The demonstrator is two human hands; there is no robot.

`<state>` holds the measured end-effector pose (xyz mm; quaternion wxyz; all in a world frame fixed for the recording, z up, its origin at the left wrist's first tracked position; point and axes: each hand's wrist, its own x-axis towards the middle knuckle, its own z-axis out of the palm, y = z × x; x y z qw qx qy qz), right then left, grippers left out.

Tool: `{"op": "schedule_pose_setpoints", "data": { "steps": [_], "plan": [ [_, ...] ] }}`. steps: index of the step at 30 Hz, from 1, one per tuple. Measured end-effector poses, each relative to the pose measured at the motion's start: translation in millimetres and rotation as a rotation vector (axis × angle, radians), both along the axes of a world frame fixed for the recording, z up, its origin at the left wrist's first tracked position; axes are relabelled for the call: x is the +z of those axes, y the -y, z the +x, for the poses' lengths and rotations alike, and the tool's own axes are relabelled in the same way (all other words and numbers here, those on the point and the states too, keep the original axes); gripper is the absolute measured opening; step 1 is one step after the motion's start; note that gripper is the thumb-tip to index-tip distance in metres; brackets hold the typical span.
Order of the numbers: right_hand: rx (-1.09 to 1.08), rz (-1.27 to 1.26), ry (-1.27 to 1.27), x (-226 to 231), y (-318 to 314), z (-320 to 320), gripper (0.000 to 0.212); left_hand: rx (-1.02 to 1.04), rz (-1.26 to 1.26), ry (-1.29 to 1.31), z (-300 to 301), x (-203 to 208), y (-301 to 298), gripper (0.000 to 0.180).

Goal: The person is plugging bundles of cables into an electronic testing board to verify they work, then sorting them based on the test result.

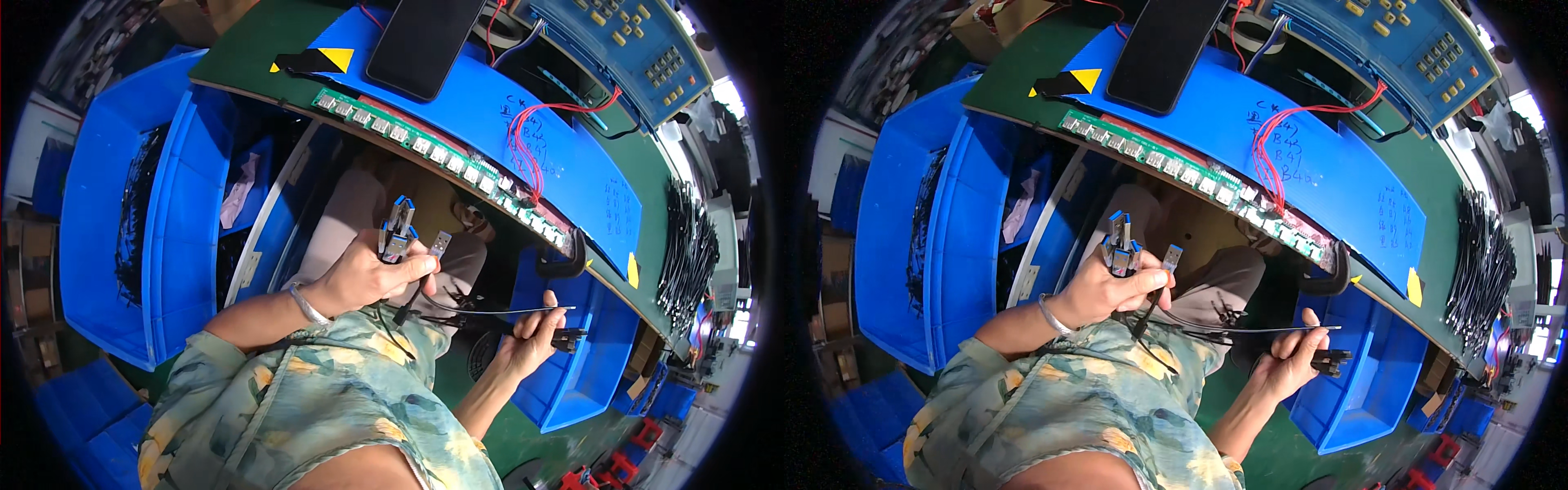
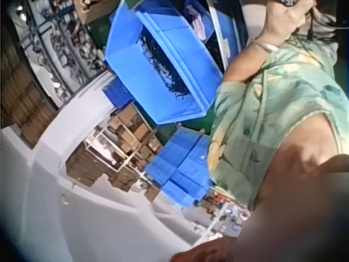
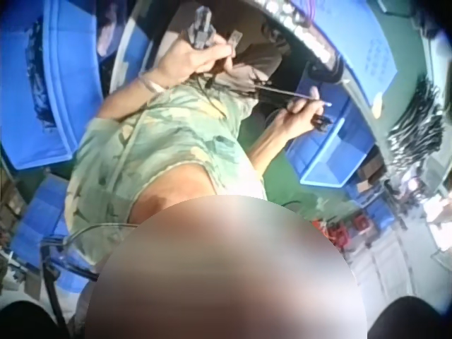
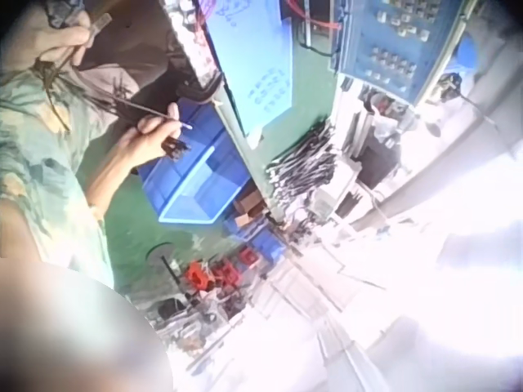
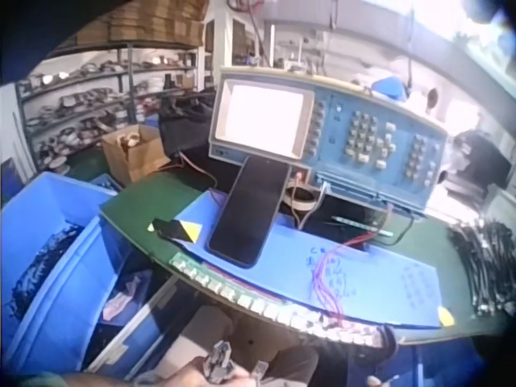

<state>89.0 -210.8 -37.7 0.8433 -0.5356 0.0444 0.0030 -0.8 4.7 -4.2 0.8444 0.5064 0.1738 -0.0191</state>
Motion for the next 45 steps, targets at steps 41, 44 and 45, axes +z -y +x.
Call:
{"op": "schedule_pose_setpoints", "data": {
  "steps": [41,44,45],
  "plan": [
    [0.182,-0.343,0.161,24,-91,11,0.019,0.182,-0.048,0.139,64,-2,6,0.011],
    [0.178,-0.247,0.133,20,-91,13,0.016,0.183,-0.046,0.132,64,-1,5,0.012],
    [0.193,-0.195,0.119,18,-92,13,0.015,0.182,-0.045,0.132,64,-2,5,0.012]
  ]
}}
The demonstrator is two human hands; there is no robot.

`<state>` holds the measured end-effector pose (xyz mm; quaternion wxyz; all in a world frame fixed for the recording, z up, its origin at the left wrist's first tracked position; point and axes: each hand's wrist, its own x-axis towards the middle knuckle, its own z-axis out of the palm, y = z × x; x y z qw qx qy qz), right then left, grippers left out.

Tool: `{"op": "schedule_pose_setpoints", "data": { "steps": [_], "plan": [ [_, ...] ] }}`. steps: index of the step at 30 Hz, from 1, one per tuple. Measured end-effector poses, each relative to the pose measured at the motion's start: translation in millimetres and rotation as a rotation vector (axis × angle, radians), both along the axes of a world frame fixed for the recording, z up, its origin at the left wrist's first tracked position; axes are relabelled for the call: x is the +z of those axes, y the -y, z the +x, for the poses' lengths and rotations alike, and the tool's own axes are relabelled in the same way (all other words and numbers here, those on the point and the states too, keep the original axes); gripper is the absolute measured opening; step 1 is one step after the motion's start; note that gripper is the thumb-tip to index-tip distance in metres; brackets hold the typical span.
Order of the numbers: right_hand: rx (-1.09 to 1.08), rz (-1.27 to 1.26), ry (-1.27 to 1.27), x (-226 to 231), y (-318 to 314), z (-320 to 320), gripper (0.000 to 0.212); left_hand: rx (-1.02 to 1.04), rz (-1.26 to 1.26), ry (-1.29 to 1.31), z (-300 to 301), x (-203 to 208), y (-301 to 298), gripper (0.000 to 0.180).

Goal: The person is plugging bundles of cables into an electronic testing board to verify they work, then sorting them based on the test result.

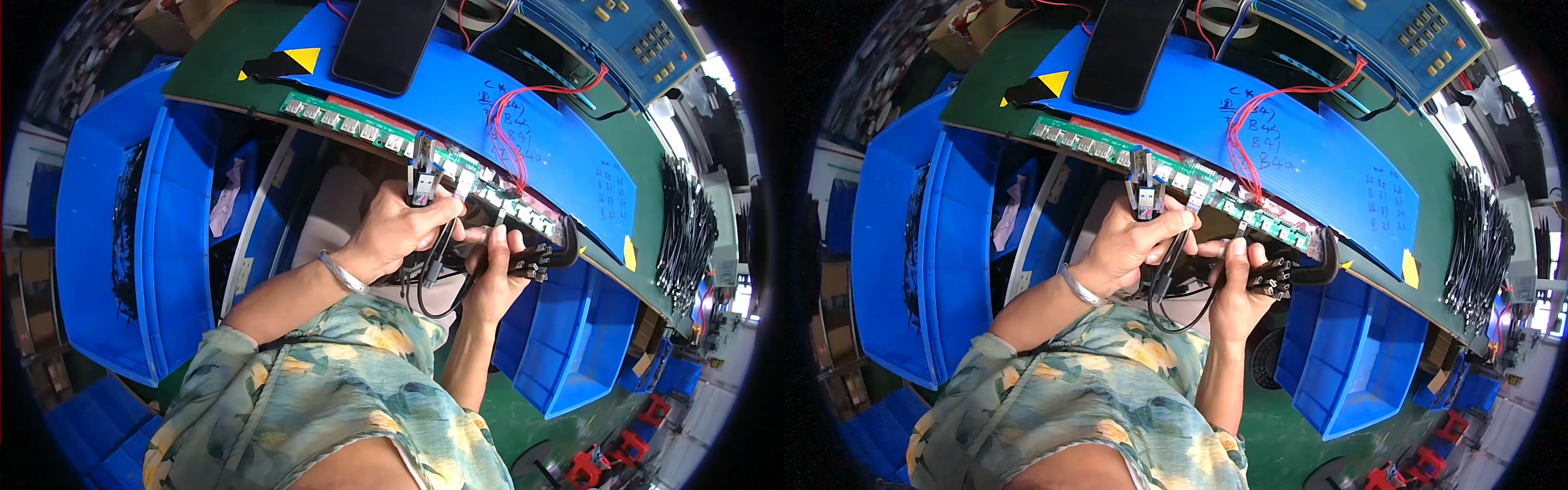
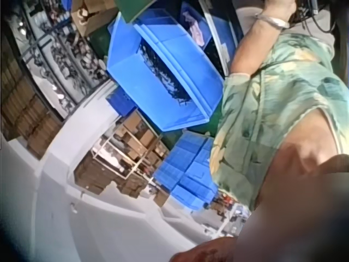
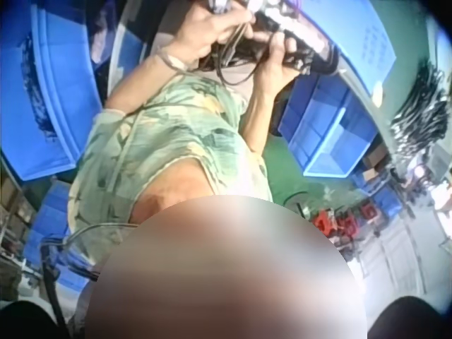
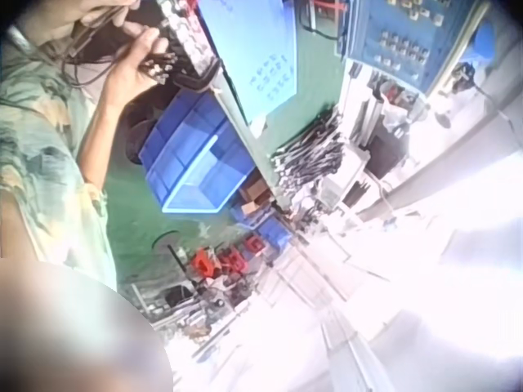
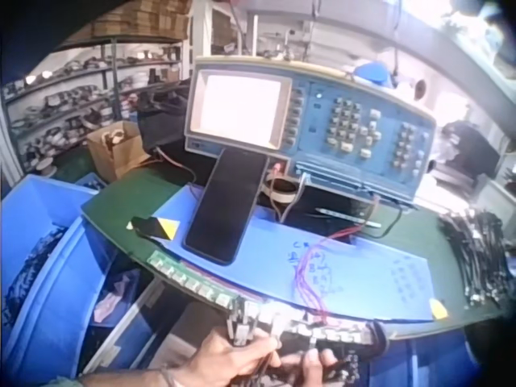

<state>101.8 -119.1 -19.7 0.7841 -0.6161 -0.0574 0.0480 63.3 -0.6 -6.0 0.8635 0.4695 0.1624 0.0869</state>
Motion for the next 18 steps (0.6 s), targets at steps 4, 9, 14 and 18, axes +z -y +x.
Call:
{"op": "schedule_pose_setpoints", "data": {
  "steps": [4,9,14,18],
  "plan": [
    [0.049,0.165,-0.104,-3.3,0.9,-1.1,0.018,0.002,0.001,0.008,0.6,-0.2,0.3,0.012],
    [0.025,0.174,-0.086,-6.0,-0.7,-1.3,0.02,-0.009,0.013,-0.008,1.0,2.4,-0.3,0.012],
    [-0.011,0.159,-0.101,-1.2,-5.5,-3.9,0.021,-0.004,0.0,-0.014,1.2,1.0,-0.5,0.011],
    [0.011,0.163,-0.109,-0.9,-5.4,-2.5,0.022,-0.011,0.011,-0.029,1.1,2.2,-1.2,0.011]
  ]
}}
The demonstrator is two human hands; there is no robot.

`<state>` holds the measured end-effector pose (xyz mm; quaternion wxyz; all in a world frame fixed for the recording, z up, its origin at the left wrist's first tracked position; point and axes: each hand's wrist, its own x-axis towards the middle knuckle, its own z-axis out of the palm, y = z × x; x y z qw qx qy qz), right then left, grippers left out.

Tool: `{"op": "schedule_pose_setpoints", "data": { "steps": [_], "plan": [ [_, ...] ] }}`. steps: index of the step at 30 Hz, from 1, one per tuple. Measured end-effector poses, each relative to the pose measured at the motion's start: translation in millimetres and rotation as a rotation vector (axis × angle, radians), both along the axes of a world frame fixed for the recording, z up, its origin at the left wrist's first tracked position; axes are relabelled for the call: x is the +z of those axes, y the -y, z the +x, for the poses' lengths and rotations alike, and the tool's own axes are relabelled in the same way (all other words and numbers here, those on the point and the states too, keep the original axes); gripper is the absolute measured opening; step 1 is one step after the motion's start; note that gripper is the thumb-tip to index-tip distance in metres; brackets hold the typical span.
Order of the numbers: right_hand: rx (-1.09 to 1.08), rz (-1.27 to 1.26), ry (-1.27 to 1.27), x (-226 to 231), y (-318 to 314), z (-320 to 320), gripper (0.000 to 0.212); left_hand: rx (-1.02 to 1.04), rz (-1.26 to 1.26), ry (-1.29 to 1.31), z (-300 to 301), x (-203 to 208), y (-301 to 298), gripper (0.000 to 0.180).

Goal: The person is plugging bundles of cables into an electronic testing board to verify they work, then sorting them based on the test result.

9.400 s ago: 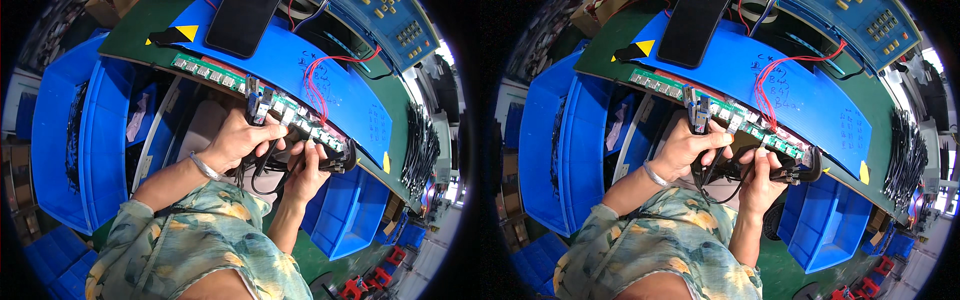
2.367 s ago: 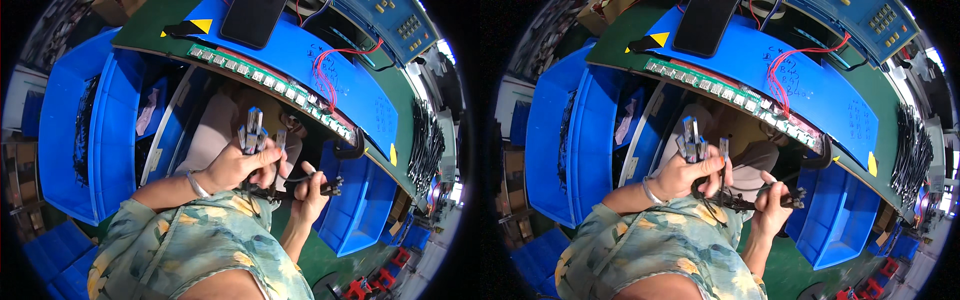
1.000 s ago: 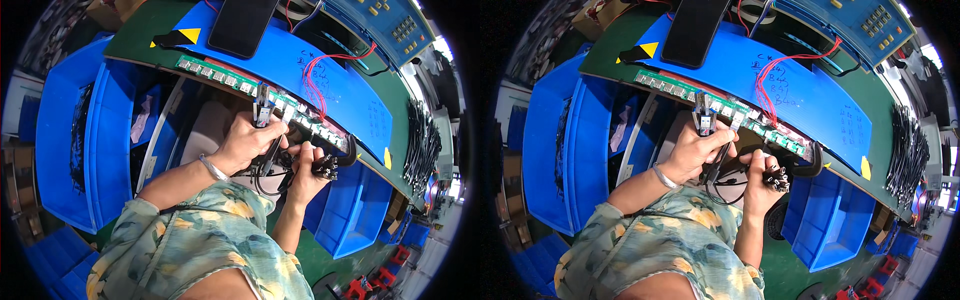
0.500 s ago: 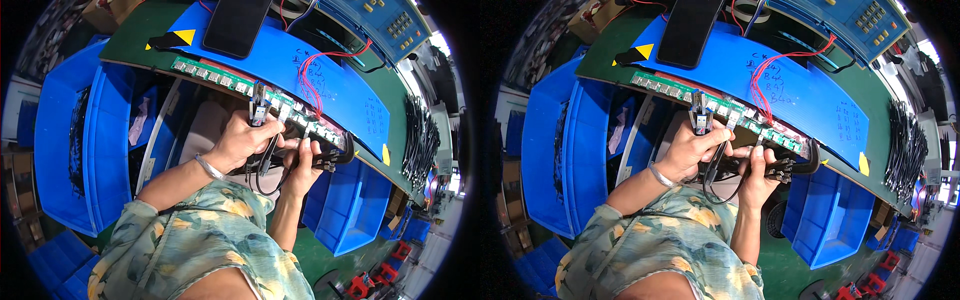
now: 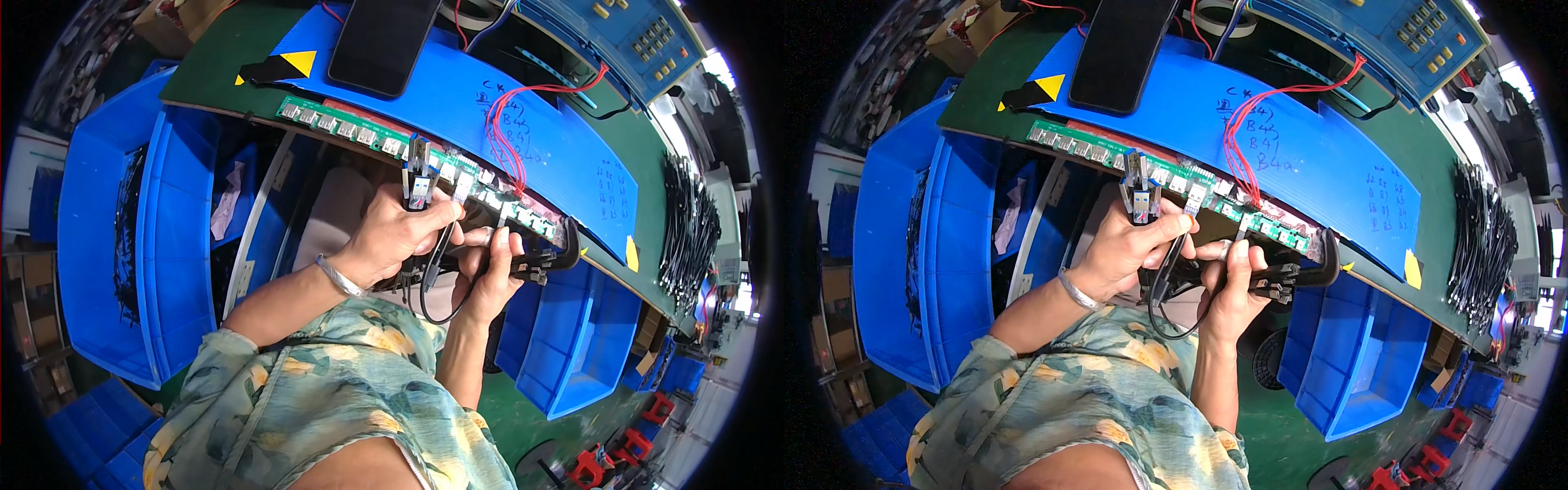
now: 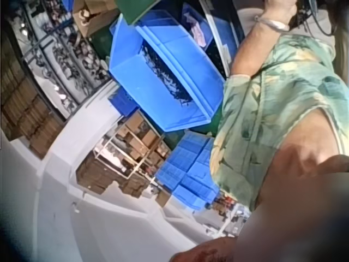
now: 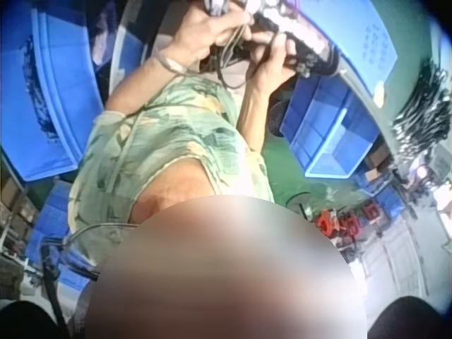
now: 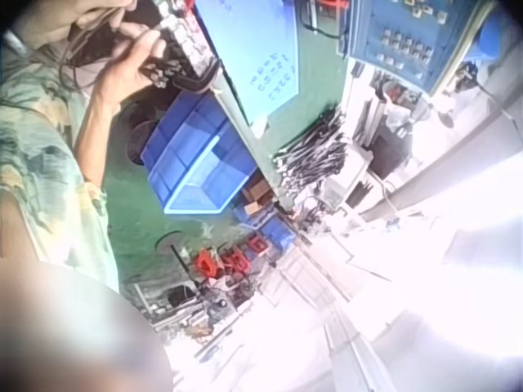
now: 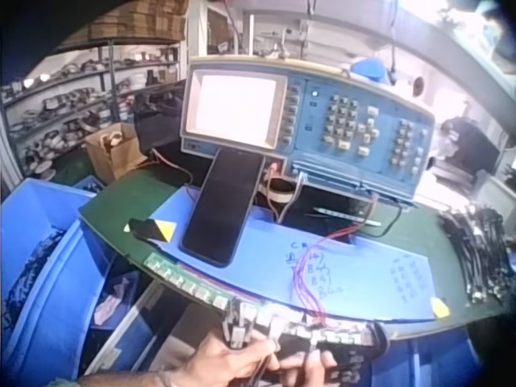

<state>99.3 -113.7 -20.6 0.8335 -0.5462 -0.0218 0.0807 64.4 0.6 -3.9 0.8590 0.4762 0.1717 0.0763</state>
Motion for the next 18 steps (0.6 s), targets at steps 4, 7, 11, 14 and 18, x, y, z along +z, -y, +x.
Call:
{"op": "schedule_pose_setpoints", "data": {
  "steps": [4,7,11,14,18],
  "plan": [
    [-0.006,0.056,-0.017,-1.7,-1.1,4.3,0.02,-0.011,-0.016,0.011,0.9,0.2,-0.5,0.011],
    [-0.02,0.061,-0.018,1.0,-2.7,4.2,0.021,-0.014,-0.006,0.01,0.9,0.3,-0.8,0.011],
    [-0.012,0.086,-0.022,-0.3,-2.3,4.6,0.02,-0.027,-0.021,0.021,0.9,-0.7,-1.4,0.01],
    [-0.032,0.041,-0.046,3.3,-3.7,2.7,0.022,-0.038,-0.024,0.009,0.4,0.3,-1.7,0.01],
    [0.036,-0.06,-0.012,-0.7,2.0,2.4,0.021,-0.023,-0.063,0.009,-1.7,-0.2,-3.0,0.01]
  ]
}}
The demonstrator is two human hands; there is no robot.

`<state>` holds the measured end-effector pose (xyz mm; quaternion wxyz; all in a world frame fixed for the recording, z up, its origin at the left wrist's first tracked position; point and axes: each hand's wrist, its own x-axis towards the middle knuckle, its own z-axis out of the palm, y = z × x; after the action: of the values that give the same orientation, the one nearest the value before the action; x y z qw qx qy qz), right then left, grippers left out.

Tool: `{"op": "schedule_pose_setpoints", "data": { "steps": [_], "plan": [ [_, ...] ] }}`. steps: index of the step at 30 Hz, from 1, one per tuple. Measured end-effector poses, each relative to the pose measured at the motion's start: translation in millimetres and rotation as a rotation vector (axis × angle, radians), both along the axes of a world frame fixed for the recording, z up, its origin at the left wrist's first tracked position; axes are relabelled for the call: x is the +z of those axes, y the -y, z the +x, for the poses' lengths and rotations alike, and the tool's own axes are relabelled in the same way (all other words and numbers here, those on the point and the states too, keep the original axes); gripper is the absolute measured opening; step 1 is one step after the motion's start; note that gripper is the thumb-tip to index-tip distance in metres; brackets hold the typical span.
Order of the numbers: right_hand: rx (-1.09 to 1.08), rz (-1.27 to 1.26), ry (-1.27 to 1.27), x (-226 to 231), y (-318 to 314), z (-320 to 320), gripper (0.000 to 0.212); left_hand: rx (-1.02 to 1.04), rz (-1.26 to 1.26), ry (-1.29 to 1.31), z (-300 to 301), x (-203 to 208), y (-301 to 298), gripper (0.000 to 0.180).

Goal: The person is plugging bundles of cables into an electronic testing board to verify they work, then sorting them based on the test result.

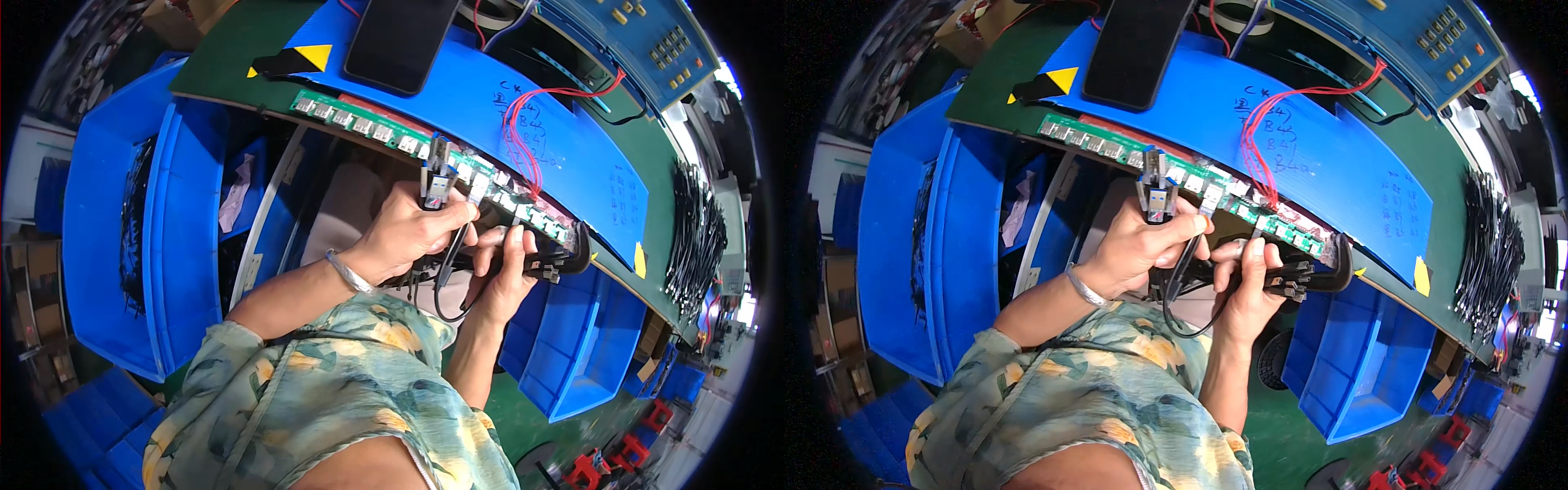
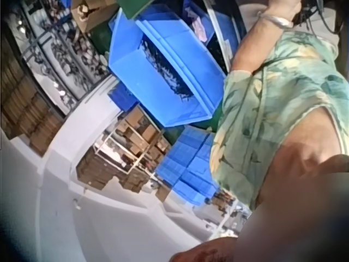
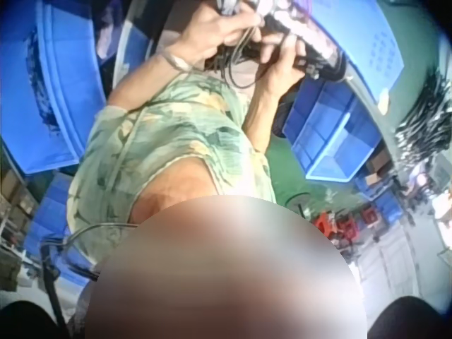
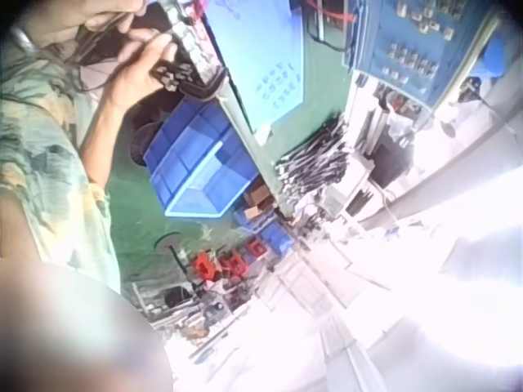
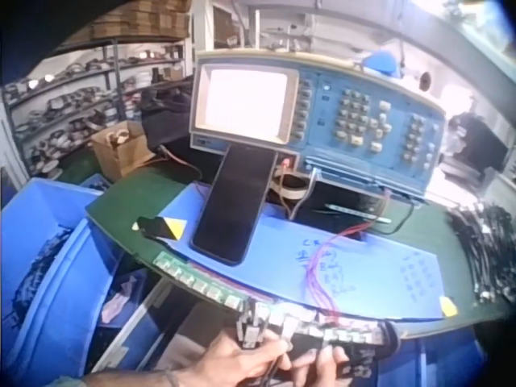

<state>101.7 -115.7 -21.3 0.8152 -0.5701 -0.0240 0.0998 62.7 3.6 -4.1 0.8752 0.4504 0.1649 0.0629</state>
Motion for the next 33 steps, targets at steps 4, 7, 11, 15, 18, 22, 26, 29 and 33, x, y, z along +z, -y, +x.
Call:
{"op": "schedule_pose_setpoints", "data": {
  "steps": [4,7,11,15,18,22,26,29,33],
  "plan": [
    [0.156,-0.023,-0.009,-4,15,-20,0.017,-0.051,0.034,0.003,-14,-6,3,0.012],
    [0.401,-0.053,-0.094,-27,53,-34,0.02,-0.193,0.11,0.013,-23,-12,-1,0.016],
    [0.684,-0.274,-0.25,-32,89,-31,0.027,-0.237,-0.002,-0.031,-26,-27,-14,0.023],
    [0.231,-0.534,0.014,-5,60,-26,0.021,-0.318,0.003,0.009,-24,-28,-10,0.02],
    [0.137,-0.416,0.009,21,25,-19,0.011,-0.354,0.154,-0.033,-27,-23,2,0.017],
    [0.122,-0.305,0.093,22,9,-19,0.015,-0.414,0.561,-0.006,-28,-24,8,0.022],
    [0.082,-0.171,-0.016,22,9,-17,0.014,-0.514,0.466,-0.148,-30,-18,2,0.028],
    [0.064,-0.175,0.031,16,21,-11,0.01,-0.393,0.243,0.042,-33,-28,2,0.027],
    [0.011,-0.198,0.096,23,36,-4,0.01,0.056,0.128,0.117,-29,-23,-12,0.02]
  ]
}}
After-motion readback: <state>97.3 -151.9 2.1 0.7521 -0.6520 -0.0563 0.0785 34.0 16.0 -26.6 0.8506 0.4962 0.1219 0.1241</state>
